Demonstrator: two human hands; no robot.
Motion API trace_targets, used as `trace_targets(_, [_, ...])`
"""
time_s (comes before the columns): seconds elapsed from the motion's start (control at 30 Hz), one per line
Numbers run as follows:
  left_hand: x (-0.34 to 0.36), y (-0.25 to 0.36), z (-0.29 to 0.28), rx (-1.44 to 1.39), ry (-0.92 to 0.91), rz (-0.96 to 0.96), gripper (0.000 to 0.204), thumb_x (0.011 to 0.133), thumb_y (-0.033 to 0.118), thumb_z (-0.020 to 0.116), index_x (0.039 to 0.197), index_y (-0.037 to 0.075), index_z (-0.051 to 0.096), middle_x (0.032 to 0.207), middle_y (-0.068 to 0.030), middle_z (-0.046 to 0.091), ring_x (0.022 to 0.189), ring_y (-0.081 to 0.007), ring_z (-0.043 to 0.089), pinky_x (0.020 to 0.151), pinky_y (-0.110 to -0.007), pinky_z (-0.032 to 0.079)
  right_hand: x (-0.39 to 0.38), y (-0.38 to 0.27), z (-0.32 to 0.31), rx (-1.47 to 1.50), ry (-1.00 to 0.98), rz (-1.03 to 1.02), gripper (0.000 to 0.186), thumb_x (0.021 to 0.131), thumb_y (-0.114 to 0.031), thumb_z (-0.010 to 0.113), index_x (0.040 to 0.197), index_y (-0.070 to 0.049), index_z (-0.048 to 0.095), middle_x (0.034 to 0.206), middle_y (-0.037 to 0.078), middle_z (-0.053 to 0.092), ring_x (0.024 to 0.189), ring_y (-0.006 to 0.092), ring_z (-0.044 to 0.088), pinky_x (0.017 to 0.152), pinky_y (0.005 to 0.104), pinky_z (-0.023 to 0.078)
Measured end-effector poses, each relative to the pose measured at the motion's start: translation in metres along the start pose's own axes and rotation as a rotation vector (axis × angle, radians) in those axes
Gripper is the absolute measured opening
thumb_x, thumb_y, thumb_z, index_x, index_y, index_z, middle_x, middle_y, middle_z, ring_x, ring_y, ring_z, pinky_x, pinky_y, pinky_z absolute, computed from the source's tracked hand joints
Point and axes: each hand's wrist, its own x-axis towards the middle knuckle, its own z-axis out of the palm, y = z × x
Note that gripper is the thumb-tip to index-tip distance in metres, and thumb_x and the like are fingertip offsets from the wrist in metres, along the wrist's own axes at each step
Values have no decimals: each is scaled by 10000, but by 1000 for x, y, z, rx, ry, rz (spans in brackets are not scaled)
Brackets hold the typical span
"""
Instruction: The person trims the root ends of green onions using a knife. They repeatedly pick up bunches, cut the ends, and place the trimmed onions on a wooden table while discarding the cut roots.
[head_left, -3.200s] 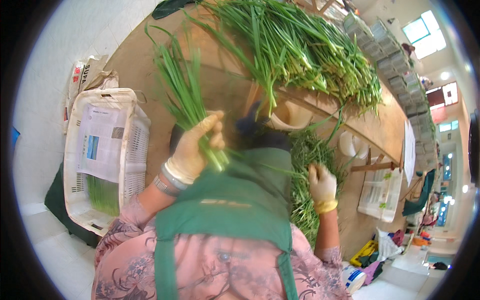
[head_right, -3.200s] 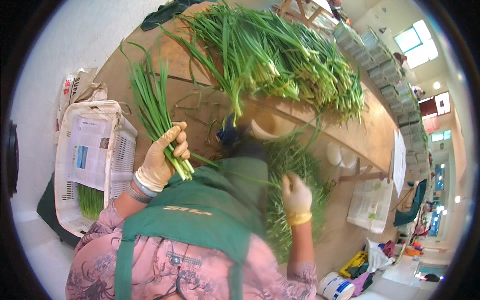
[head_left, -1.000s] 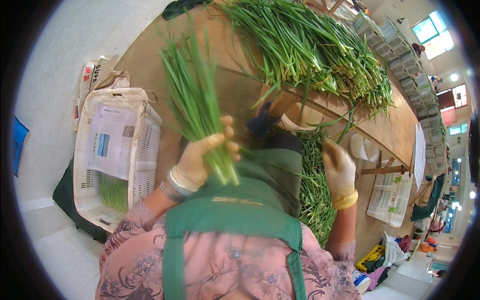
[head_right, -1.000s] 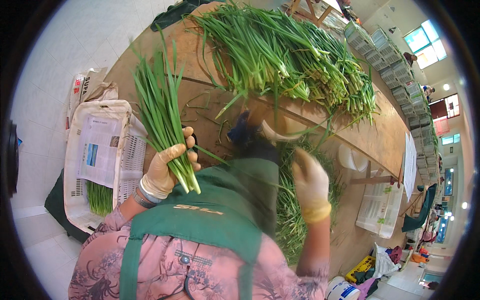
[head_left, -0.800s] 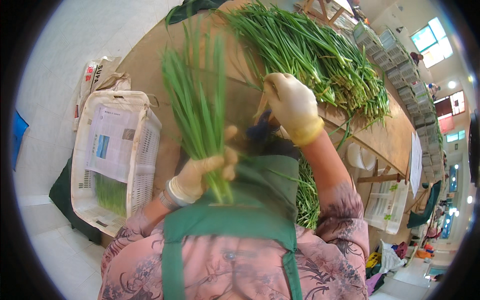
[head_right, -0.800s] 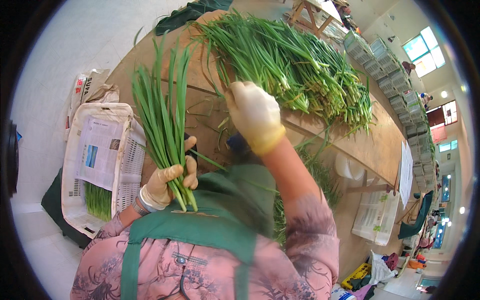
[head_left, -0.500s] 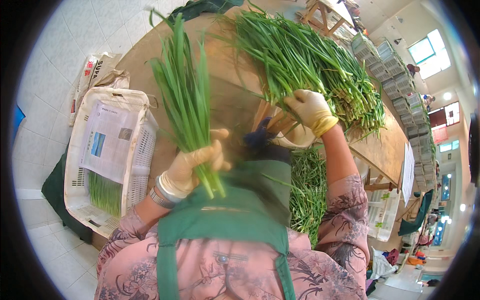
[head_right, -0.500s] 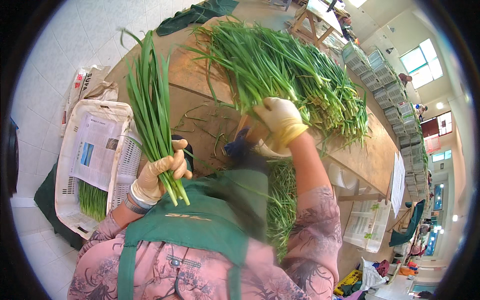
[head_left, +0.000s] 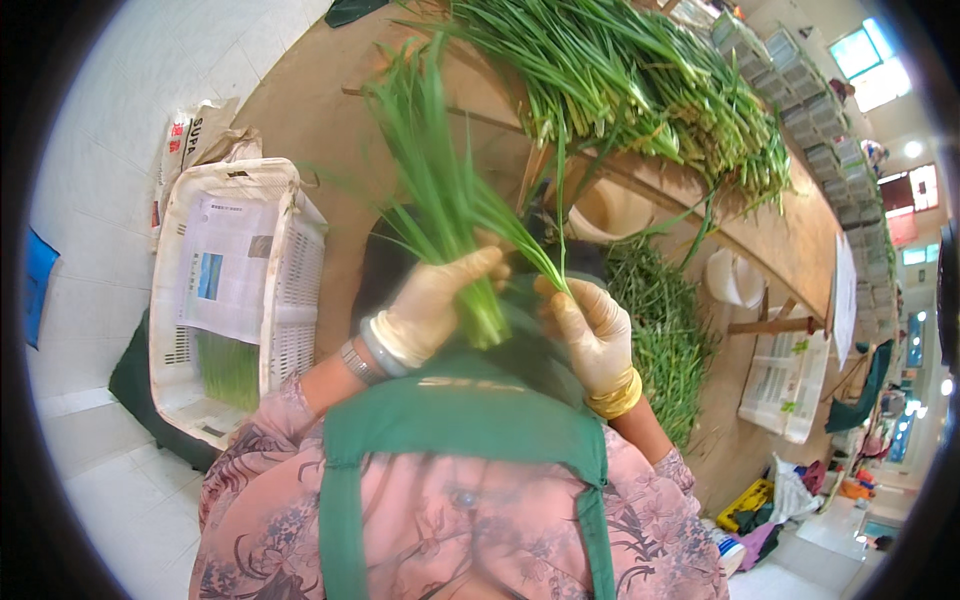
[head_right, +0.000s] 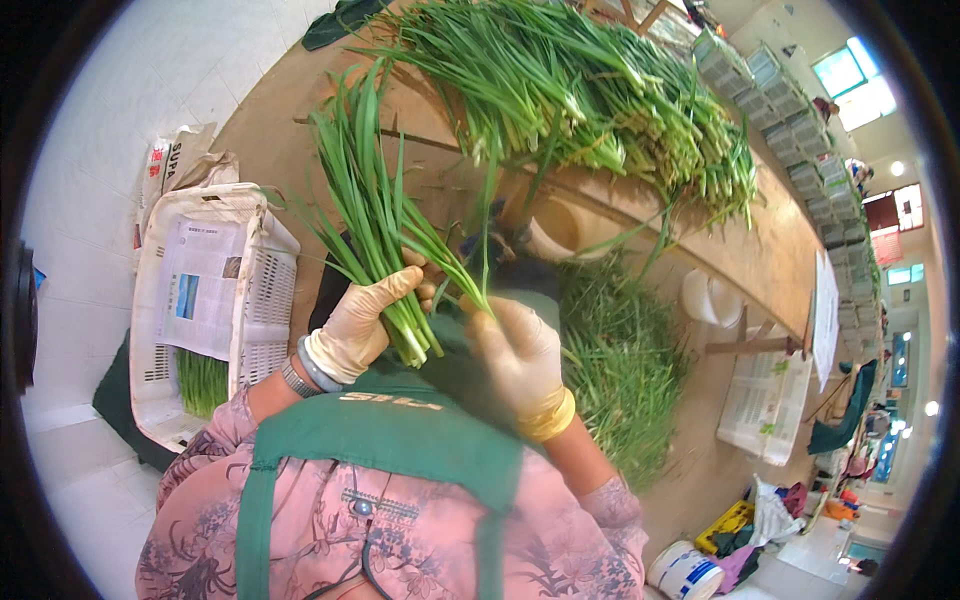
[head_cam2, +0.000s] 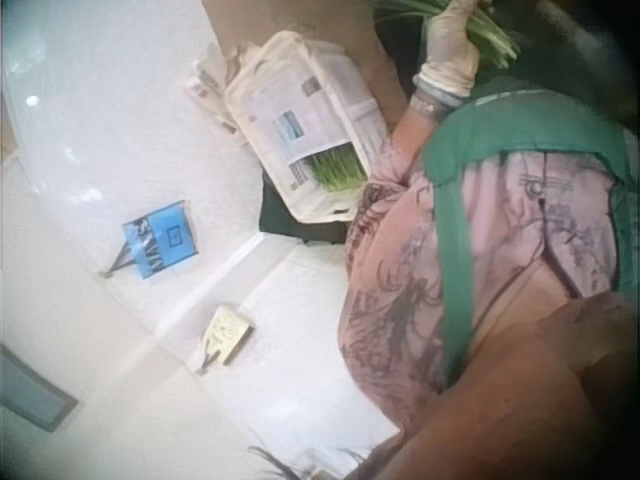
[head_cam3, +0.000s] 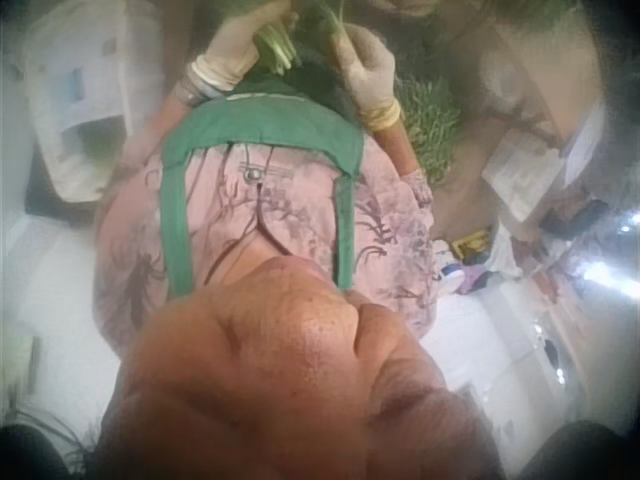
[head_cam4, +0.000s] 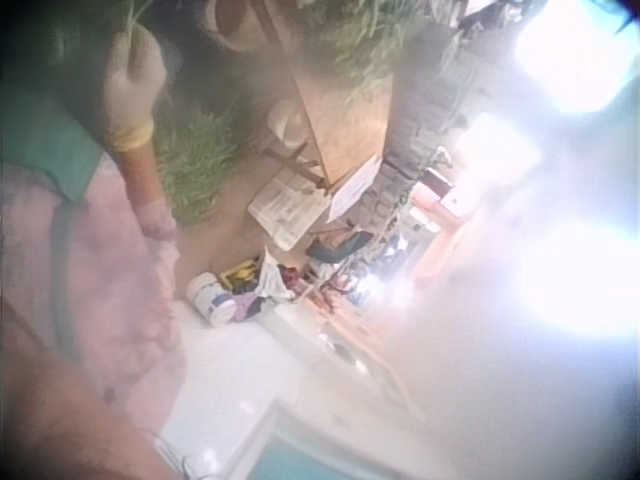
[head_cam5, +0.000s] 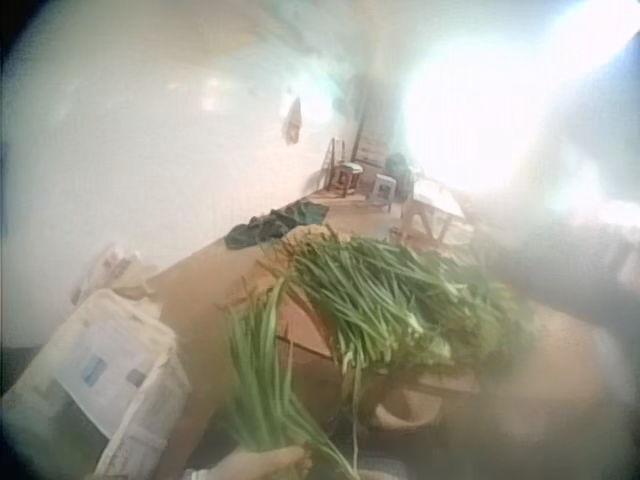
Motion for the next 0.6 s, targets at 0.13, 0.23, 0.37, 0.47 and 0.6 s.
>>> trace_targets(0.13, [4, -2, 21, 39, -13, -70, 192, 928, 81, 688, 1107, 22, 649, 1079, -96, 698, 806, -155, 622, 750, -309, 538, -5, 22, -11, -133, -128, -49, 227, 968, -134, 618, 1141, -5, 689, 908, 21, 678, 787, 124, 614, 728, 285, 515])
trace_targets(0.23, [12, -15, 23, 151, 0, -15, 183, 921, 60, 689, 1094, 4, 664, 1054, -96, 706, 803, -146, 619, 738, -300, 532, -3, 24, -11, 172, -89, 113, 274, 960, -113, 622, 1210, -5, 650, 1084, 65, 696, 951, 154, 636, 839, 318, 520])
trace_targets(0.37, [10, -19, 39, 125, 64, 36, 299, 919, 32, 682, 1207, 27, 603, 1063, -91, 690, 817, -150, 628, 754, -306, 534, 8, 15, -7, 479, 12, 33, 275, 952, -83, 632, 1207, 21, 638, 1115, 76, 673, 1020, 158, 615, 956, 315, 481])
trace_targets(0.47, [10, -16, 36, 26, -12, 60, 400, 925, 20, 667, 1304, 45, 540, 1106, -78, 657, 878, -145, 632, 807, -324, 534, 2, 36, -25, 618, 24, 80, 262, 956, -89, 637, 1197, 14, 651, 1110, 86, 669, 969, 170, 615, 868, 301, 508])
trace_targets(0.6, [9, -11, 31, 28, -68, 87, 437, 934, 52, 668, 1342, 61, 514, 1114, -52, 650, 889, -137, 632, 841, -333, 544, -40, 49, -72, 682, 72, 78, 191, 971, -149, 627, 1096, -5, 641, 968, 73, 631, 871, 195, 603, 799, 343, 535])
